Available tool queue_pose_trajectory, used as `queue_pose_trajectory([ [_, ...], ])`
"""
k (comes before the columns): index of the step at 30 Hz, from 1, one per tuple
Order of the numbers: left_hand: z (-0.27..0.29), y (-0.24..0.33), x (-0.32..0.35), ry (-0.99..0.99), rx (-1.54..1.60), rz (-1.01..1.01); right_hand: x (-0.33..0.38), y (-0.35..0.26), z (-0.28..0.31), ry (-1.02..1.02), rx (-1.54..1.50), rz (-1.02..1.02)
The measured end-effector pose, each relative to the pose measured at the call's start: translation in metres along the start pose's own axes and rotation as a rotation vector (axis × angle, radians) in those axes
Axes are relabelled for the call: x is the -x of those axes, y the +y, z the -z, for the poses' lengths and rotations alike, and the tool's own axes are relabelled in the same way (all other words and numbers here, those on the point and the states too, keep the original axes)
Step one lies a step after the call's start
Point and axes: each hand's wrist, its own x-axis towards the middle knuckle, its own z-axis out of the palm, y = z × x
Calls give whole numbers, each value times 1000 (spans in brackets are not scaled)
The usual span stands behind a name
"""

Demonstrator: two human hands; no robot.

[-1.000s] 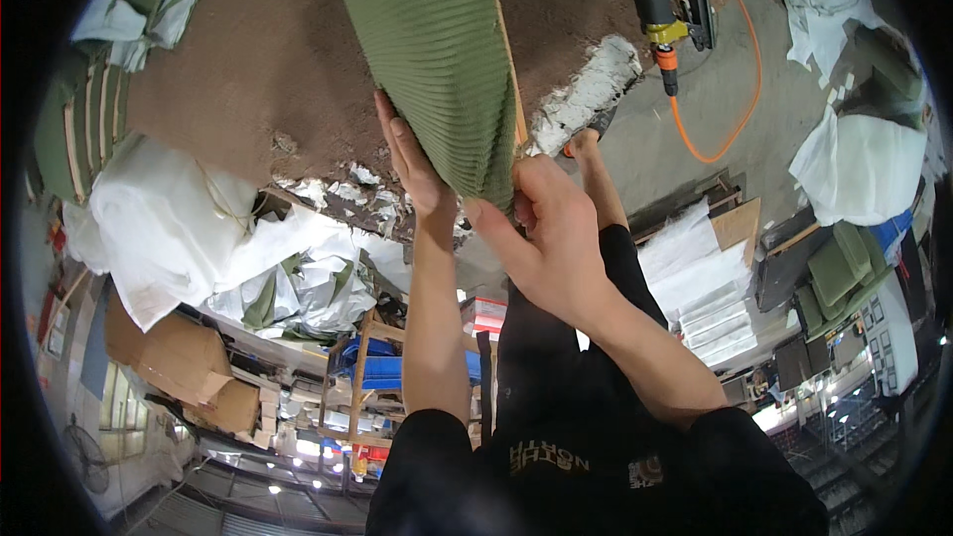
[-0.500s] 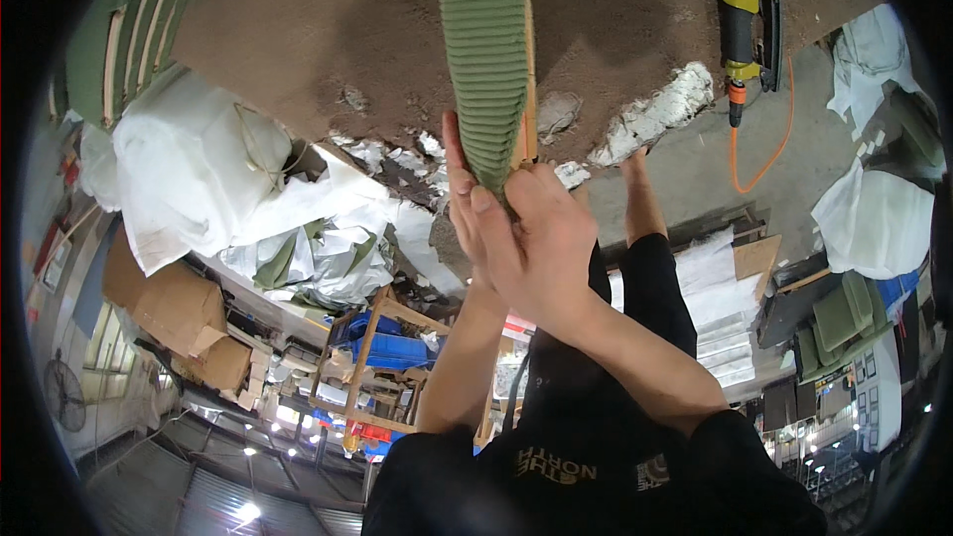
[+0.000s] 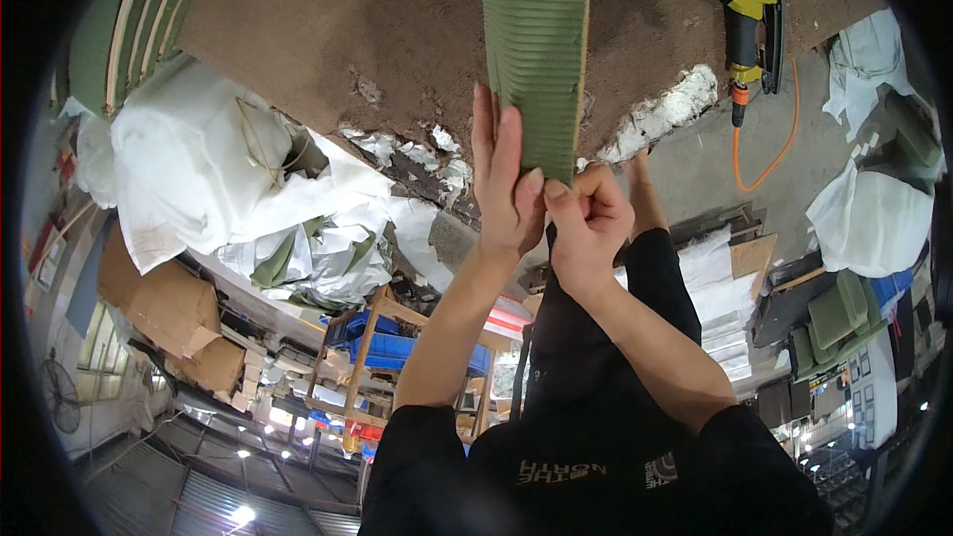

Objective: The worker secures foam and green fabric to a wooden frame using a pneumatic staple gun.

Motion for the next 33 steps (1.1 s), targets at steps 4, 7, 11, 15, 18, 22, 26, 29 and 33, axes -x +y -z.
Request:
queue_pose_trajectory([
  [4, 1, -7, 2, -43, 73, -51, -5, 1, 7, -43, -29, 21],
  [7, 3, -12, 1, -76, -8, -128, -8, 7, 21, -126, 33, 41],
  [11, 1, -7, 0, -105, -11, -106, -16, -9, 48, -284, -59, -119],
  [15, 1, -4, -1, -72, -4, -78, -87, 18, 132, -79, 708, 343],
  [18, 3, -5, -6, -67, 4, -99, -168, 14, 194, 147, 628, 213],
  [22, 4, -6, -5, -98, -35, -103, -237, 15, 218, 130, 1041, 384],
  [26, -5, -4, -7, -128, -5, -92, -281, 13, 210, 215, 1339, 376],
  [29, -1, -2, -4, -109, -36, -79, -295, 12, 203, 141, 1443, 590],
  [33, -19, 0, -7, -116, 34, -93, -323, -8, 270, 19, 1229, 389],
])
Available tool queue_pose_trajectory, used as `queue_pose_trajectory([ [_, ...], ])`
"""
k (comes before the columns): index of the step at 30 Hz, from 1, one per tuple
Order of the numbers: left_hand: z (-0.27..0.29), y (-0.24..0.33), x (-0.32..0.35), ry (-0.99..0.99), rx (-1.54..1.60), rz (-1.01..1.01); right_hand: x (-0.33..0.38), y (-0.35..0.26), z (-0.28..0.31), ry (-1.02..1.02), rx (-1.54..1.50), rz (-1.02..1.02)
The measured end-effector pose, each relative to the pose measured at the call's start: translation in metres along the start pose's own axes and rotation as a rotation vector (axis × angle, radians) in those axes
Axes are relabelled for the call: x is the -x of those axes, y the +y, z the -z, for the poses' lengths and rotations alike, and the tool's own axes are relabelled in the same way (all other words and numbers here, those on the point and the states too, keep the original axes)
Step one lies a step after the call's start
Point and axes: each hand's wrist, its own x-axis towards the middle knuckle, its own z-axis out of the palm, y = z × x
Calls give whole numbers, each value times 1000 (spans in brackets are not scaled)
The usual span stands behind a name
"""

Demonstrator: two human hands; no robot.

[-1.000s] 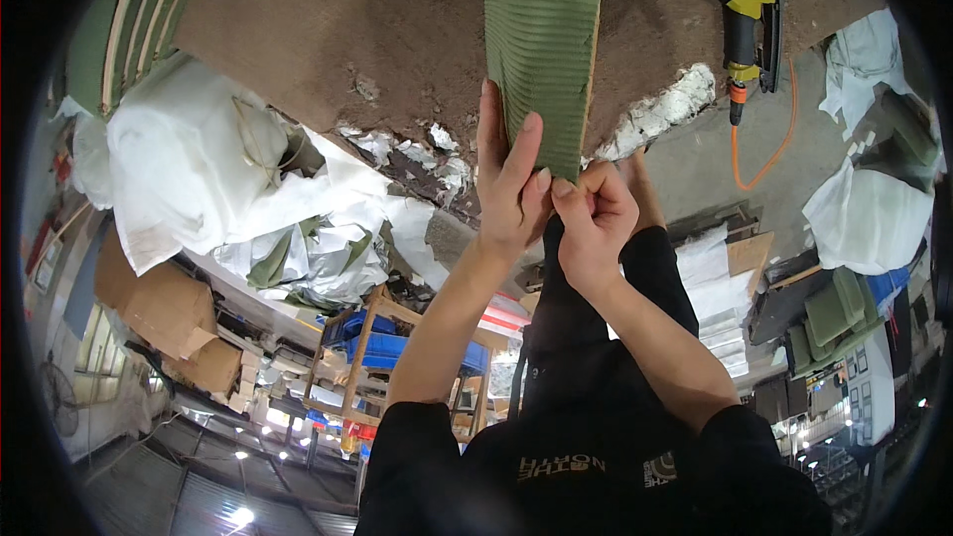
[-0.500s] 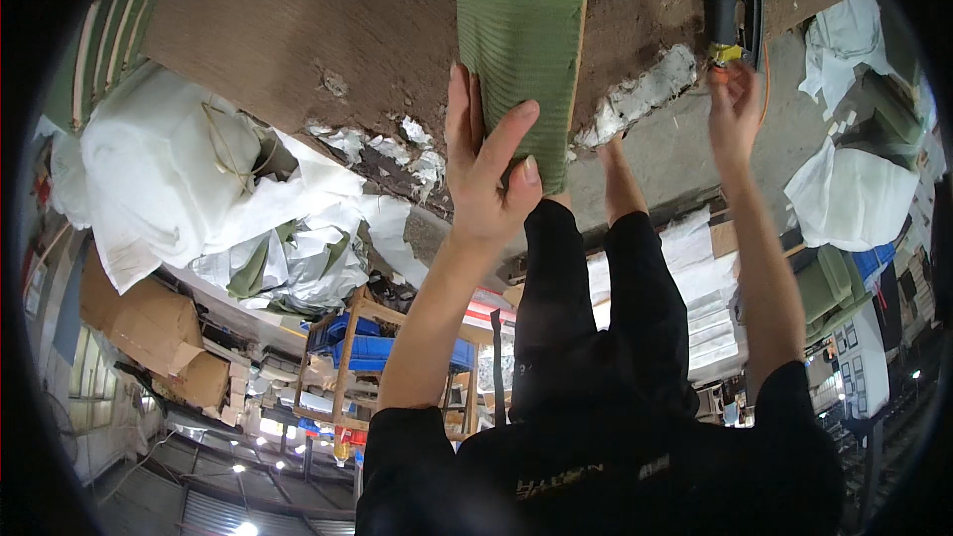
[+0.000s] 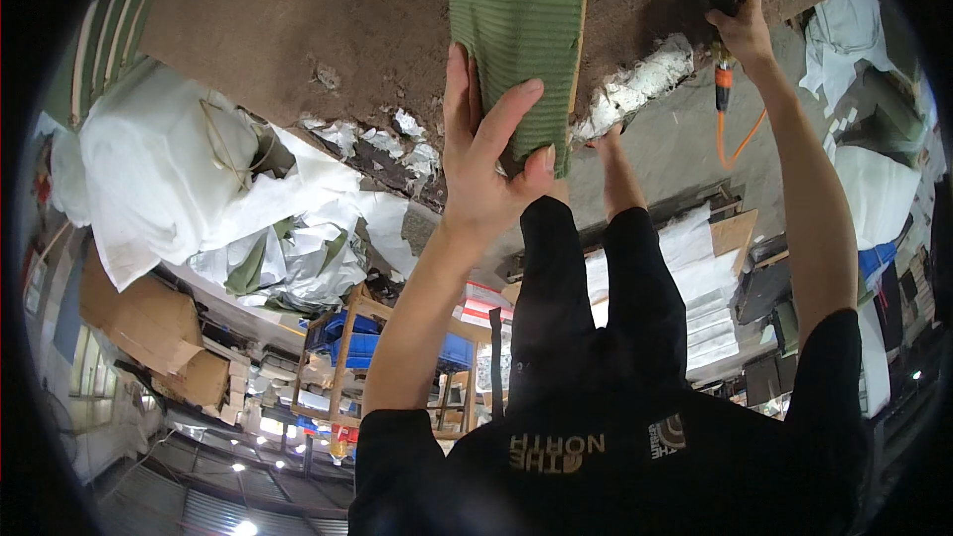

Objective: The worker secures foam and green fabric to a wooden frame using a pneumatic staple gun.

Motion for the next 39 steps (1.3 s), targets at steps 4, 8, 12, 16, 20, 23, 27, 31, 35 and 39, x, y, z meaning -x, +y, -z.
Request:
queue_pose_trajectory([
  [4, 21, 2, 3, -1, -59, 32, 67, -120, 61, -476, -189, -183],
  [8, 13, 3, 6, 6, -54, 31, 155, -182, 102, -525, -701, -85],
  [12, 10, 3, 5, 9, -56, 30, 202, -208, 115, -451, -399, 126],
  [16, 1, 3, 8, 8, -43, 31, 194, -235, 123, -506, -217, 293],
  [20, 1, 8, 6, 25, -62, 38, 187, -252, 120, -485, -263, 324],
  [23, -2, 7, 6, 14, -68, 31, 191, -246, 119, -577, -388, 100],
  [27, 2, 9, 5, -22, -35, 31, 195, -243, 119, -546, -306, 220],
  [31, 5, 12, 4, -68, -30, 52, 204, -230, 116, -479, -229, 425],
  [35, 12, 9, -3, -126, 17, 28, 225, -238, 117, -679, -273, 38],
  [39, 22, 11, -8, -197, 14, 17, 228, -227, 110, -685, -350, 174],
])
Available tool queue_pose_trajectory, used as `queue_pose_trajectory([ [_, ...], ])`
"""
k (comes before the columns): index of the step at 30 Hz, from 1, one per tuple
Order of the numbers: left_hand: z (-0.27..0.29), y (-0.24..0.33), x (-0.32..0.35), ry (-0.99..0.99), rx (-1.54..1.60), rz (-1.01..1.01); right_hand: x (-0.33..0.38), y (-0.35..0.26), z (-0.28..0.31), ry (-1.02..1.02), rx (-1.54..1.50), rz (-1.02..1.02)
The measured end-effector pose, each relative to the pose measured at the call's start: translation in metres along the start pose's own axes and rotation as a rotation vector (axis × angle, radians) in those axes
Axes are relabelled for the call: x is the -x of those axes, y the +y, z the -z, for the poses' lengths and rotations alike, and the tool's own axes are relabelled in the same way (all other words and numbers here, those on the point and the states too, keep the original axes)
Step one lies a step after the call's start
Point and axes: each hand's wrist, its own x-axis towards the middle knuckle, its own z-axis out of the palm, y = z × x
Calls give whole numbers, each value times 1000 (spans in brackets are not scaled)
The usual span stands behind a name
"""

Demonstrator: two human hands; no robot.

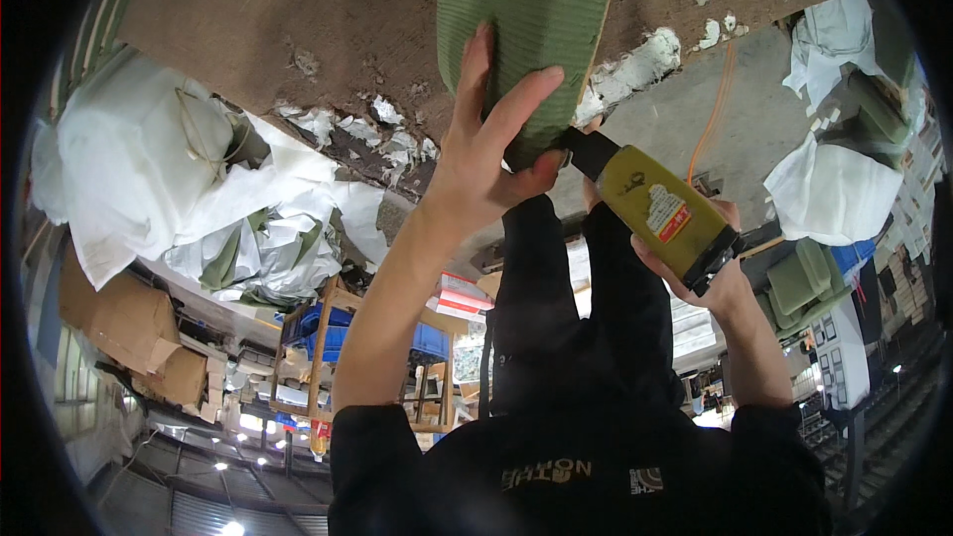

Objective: The worker secures foam and green fabric to a wooden frame using a pneumatic staple gun.

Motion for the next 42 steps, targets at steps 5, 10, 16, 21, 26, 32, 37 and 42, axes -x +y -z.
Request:
queue_pose_trajectory([
  [5, 5, -7, -1, -49, 63, -26, -11, -3, -11, 126, 39, 197],
  [10, 11, -8, -3, -120, 61, -16, -11, -9, -12, 107, 25, 170],
  [16, 17, -1, -6, -188, 85, 52, -8, -9, -11, 39, -51, 122],
  [21, 24, 1, -4, -227, 106, 90, -8, -6, -9, -37, 7, 59],
  [26, 49, 2, -3, -310, 26, 140, 0, -3, 0, 83, -77, 107],
  [32, 39, 47, -31, 81, -457, 751, 54, 48, 14, 348, -150, -246],
  [37, 54, 42, -144, 266, -805, 629, 85, 75, 19, 397, -414, -433],
  [42, 13, 61, -133, 159, -893, 743, 108, 99, 31, 489, -781, -460],
])
